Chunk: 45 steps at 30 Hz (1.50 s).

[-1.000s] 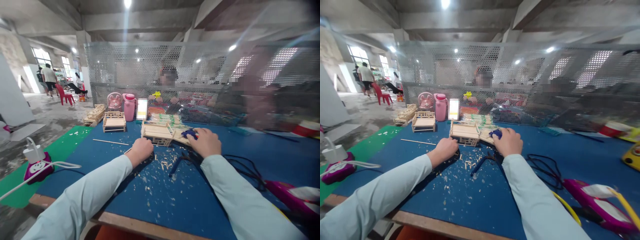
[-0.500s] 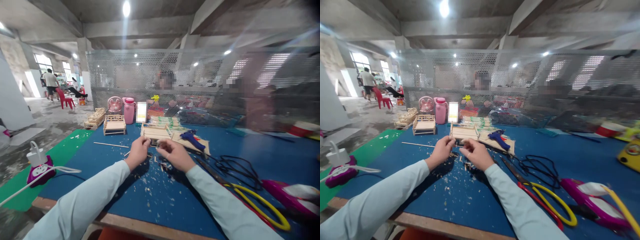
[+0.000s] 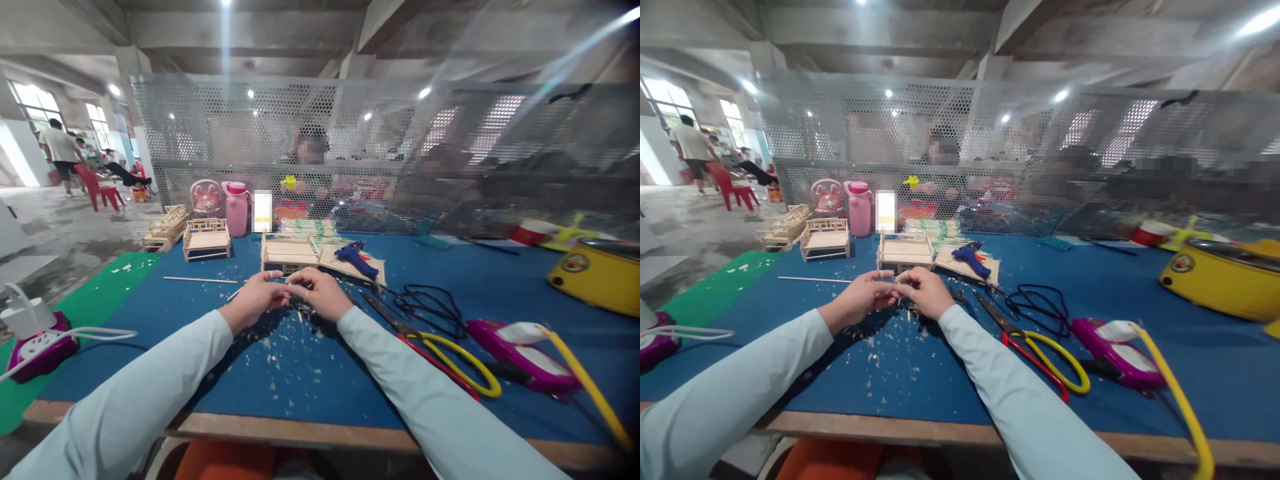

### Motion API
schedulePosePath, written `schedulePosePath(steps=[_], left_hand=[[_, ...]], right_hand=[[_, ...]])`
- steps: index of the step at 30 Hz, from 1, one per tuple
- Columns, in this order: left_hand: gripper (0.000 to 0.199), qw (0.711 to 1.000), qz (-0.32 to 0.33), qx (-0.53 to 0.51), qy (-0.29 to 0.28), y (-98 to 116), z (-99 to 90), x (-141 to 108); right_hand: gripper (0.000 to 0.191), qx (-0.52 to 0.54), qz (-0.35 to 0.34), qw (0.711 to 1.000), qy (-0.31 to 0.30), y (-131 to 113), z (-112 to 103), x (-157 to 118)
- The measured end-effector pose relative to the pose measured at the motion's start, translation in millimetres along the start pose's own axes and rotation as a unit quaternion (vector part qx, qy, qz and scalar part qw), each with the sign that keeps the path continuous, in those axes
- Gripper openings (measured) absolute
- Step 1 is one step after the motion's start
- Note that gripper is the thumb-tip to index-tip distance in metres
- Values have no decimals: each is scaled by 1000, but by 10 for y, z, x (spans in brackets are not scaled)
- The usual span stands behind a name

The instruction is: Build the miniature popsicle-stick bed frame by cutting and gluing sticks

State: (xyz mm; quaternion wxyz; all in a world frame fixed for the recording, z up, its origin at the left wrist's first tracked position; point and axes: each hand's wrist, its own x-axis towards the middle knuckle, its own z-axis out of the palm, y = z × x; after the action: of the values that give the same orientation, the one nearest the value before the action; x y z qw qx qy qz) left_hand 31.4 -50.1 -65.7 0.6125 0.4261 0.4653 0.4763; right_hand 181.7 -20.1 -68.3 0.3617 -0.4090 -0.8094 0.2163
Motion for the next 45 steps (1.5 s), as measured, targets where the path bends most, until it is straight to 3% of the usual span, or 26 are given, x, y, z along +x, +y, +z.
schedulePosePath(steps=[3, 6, 8, 13, 20, 24, 28, 30, 33, 37, 45], left_hand=[[32, 982, 69, 174, 36, 23, -89, -45], [23, 894, 201, 397, 51, 8, -157, -66], [26, 864, 242, 440, 33, -25, -163, -72], [49, 860, 274, 426, 63, -120, -108, -76], [42, 847, 251, 459, 95, -149, -96, -53], [38, 836, 244, 479, 107, -66, -208, 65], [35, 795, 191, 547, 177, 79, -403, 335], [32, 778, 176, 586, 142, 121, -471, 475], [26, 779, 172, 595, 96, 113, -506, 615], [24, 790, 177, 579, 94, 28, -502, 674], [25, 813, 181, 547, 82, -49, -502, 679]], right_hand=[[17, 26, 21, 999, 31, 4, -37, 16], [16, 22, 27, 999, 27, -32, -28, 6], [16, 4, 19, 1000, 15, -72, 7, -10], [15, -23, 18, 999, 21, -132, 121, -32], [13, -35, 5, 999, 33, -87, 226, -9], [17, -43, 16, 998, 38, 3, 202, 75], [20, -67, 18, 997, 34, 69, 196, 226], [20, -100, -2, 995, 28, 81, 222, 287], [20, -172, -29, 984, 29, 99, 267, 318], [23, -229, -38, 972, 31, 129, 282, 299], [24, -221, -36, 974, 35, 203, 290, 316]])
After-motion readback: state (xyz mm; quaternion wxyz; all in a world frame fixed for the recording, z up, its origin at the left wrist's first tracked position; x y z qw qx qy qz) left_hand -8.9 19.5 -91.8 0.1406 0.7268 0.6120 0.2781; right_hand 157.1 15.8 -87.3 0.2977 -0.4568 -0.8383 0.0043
